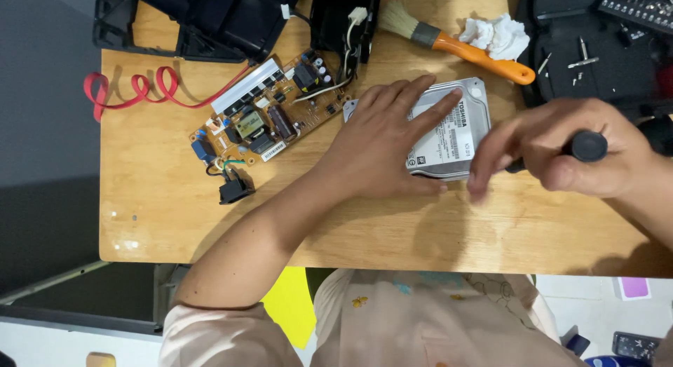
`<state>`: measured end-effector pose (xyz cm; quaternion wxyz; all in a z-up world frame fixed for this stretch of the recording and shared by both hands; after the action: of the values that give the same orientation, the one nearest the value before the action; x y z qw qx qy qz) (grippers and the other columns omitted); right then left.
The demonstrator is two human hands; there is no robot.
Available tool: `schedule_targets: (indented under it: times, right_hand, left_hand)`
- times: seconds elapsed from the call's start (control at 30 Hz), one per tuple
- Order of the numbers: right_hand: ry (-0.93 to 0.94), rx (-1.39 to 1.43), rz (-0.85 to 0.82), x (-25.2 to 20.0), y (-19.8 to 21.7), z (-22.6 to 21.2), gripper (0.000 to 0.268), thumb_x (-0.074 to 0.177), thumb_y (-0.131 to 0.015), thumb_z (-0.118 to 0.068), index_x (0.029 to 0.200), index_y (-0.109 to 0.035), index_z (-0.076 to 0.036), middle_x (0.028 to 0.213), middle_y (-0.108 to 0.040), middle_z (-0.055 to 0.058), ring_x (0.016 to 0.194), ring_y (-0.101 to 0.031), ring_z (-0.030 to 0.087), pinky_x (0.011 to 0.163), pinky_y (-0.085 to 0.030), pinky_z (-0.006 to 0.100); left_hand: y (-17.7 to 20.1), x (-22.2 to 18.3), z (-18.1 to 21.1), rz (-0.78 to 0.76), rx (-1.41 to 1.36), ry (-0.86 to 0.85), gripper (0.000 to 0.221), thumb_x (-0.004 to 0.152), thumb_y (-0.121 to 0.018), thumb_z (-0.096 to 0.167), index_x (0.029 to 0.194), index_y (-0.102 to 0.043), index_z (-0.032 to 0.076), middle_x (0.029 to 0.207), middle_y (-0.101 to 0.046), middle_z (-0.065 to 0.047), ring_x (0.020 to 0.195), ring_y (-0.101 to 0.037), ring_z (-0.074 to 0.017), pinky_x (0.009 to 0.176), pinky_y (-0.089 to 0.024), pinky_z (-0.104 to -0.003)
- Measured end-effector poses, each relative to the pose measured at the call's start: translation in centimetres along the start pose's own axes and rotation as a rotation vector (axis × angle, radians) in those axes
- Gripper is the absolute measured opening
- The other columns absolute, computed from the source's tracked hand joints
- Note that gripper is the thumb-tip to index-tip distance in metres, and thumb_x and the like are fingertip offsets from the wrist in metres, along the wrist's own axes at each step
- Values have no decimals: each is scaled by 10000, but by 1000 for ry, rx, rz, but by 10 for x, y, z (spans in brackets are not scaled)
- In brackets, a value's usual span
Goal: Unscrewing and removing a hard drive from an electronic device on a workbench.
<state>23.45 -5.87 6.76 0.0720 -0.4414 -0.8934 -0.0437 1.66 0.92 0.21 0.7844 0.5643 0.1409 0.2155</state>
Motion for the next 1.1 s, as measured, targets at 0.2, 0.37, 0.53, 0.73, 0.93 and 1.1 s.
schedule_targets:
  times: [0.2, 0.37, 0.53, 0.73, 0.93, 1.1]
  right_hand:
    - [47, 73, 138, 3, -16, 0, 548, 934, -584, -499, 582, -316, -175, 480, -339, -12, 407, -291, 135, 450, -281, 286]
    - [184, -47, 402, -4, -31, 9, 662, 1032, -400, -547, 544, -202, -146, 470, -150, 25, 390, -119, 155, 415, -160, 311]
    - [151, -114, 849, -25, -41, 36, 454, 997, -292, -86, 579, -118, -127, 531, -63, 60, 414, -106, 186, 452, -131, 364]
    - [169, -125, 917, -29, -43, 25, 687, 1084, -457, -615, 676, -296, -86, 535, -248, 134, 416, -253, 220, 471, -291, 347]
    - [112, 166, 331, -32, -22, 6, 346, 1091, -540, -417, 1105, -635, -85, 949, -619, 69, 856, -589, 168, 798, -519, 302]
    - [60, -434, 242, -35, -8, -22, 323, 1016, -431, -219, 1042, -655, 11, 1048, -717, 149, 1169, -742, 373, 1124, -600, 480]
  left_hand:
    - [-2, 0, -1, 30, 36, -20, 1190, 776, -754, 882, 1640, -224, 258, 1662, -343, -182, 1454, -405, -420, 1177, -289, -505]
    - [-4, -1, -2, 31, 21, -25, 1198, 789, -763, 877, 1644, -202, 253, 1672, -331, -176, 1471, -391, -415, 1187, -283, -504]
    - [-6, -2, -2, 75, 21, -41, 1205, 766, -781, 853, 1642, -219, 247, 1662, -345, -183, 1462, -416, -411, 1184, -299, -504]
    - [-5, -2, -3, 74, 23, -37, 1183, 785, -767, 836, 1644, -214, 240, 1666, -332, -172, 1468, -397, -410, 1182, -293, -520]
    - [-6, 0, -5, 14, 31, -56, 1311, 769, -790, 952, 1658, -126, 255, 1699, -277, -181, 1491, -359, -435, 1177, -288, -541]
    - [6, 0, 4, 7, 51, -52, 1298, 797, -895, 892, 1665, -177, 246, 1725, -116, -198, 1603, -134, -437, 1291, -102, -626]
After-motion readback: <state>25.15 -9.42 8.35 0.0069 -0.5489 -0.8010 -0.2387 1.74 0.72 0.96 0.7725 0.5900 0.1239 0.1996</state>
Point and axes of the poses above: each hand's wrist, its own x-axis towards the middle knuckle, its own y-axis out of the back of the hand, z = x × y, the point moved 2 cm from there along x, towards the middle knuckle
